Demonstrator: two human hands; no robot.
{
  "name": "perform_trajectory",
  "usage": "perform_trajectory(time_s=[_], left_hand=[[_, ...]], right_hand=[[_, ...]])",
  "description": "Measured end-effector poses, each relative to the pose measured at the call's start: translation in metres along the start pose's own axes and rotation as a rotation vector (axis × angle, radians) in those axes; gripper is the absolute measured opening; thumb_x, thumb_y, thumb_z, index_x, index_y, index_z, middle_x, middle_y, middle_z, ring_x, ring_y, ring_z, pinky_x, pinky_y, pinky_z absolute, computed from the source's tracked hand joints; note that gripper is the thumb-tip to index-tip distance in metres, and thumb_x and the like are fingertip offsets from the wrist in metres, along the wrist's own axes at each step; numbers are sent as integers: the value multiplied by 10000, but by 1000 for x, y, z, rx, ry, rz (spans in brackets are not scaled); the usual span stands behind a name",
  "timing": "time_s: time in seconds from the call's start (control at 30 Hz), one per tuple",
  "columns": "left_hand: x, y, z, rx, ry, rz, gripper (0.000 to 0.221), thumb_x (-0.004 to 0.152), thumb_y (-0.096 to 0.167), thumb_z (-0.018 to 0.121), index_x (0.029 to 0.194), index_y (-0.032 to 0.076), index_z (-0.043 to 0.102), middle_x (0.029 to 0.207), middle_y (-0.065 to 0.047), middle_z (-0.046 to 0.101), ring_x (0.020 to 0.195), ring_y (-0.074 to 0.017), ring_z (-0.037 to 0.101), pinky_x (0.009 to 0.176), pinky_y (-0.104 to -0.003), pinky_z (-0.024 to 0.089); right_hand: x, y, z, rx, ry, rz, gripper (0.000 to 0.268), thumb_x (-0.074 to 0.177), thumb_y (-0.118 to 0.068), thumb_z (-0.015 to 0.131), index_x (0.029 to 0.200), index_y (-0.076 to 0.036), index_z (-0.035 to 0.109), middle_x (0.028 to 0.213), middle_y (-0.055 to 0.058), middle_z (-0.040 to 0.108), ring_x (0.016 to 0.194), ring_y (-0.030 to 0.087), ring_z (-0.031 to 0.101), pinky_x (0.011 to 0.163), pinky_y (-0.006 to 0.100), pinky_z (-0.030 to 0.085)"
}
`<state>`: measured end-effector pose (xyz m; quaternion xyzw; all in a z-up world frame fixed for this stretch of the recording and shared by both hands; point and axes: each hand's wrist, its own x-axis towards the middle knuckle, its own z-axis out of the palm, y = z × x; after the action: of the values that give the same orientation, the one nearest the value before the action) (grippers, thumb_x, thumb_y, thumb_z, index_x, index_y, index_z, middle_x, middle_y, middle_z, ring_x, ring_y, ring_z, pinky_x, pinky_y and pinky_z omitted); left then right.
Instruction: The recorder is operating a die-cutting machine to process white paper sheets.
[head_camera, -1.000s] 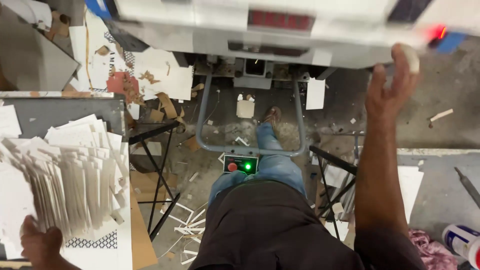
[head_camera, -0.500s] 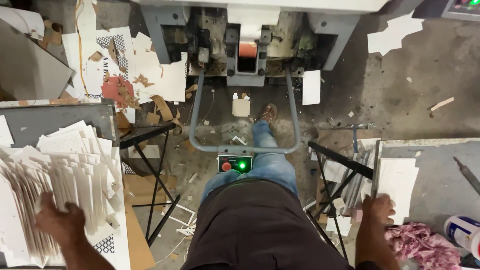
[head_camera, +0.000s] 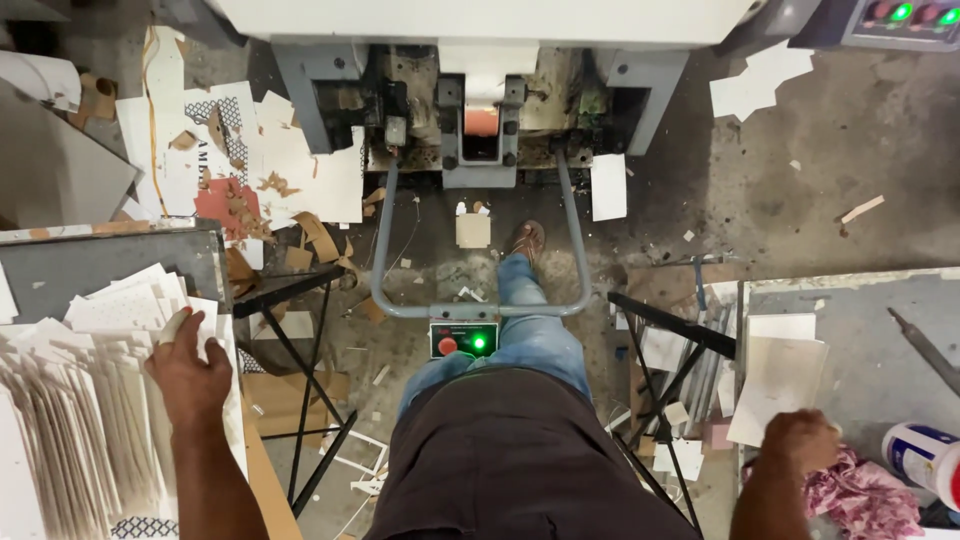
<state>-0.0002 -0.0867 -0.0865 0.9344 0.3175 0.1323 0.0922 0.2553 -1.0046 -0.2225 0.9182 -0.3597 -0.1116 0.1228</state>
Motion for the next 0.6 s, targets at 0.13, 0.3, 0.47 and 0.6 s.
perform_trajectory(time_s=[0.13, 0.3, 0.47, 0.6], left_hand=[[33, 53, -6, -164, -22, 9, 423, 906, -18, 648, 1323, 44, 684, 1441, -184, 651, 1157, -355, 624, 958, -450, 480], [81, 123, 4, -363, -95, 182, 432, 865, -46, 656, 1280, 56, 716, 1315, -194, 679, 1038, -377, 647, 879, -439, 560], [137, 242, -1, -478, 38, 602, 380, 855, -53, 676, 1209, 81, 713, 1351, -112, 690, 1202, -349, 608, 1033, -481, 498], [166, 317, 46, -480, -36, 798, 462, 875, 8, 658, 1328, 100, 670, 1500, -80, 570, 1396, -315, 531, 1161, -490, 431]], right_hand=[[20, 20, -20, -83, 29, -5, 368, 1021, -276, 580, 1026, 62, 725, 976, 256, 720, 748, 358, 719, 613, 466, 594], [74, 17, -46, 120, 213, -1, 579, 1193, -364, 512, 930, 138, 631, 859, 286, 650, 626, 321, 671, 471, 449, 577], [92, -54, -101, 596, 580, -522, 336, 1136, -229, 400, 1042, 30, 592, 990, 184, 569, 858, 332, 533, 742, 456, 433], [23, -158, -206, 630, 1044, -1101, 420, 1200, -223, 317, 1381, 68, 559, 1269, 154, 552, 1107, 261, 559, 971, 374, 509]])
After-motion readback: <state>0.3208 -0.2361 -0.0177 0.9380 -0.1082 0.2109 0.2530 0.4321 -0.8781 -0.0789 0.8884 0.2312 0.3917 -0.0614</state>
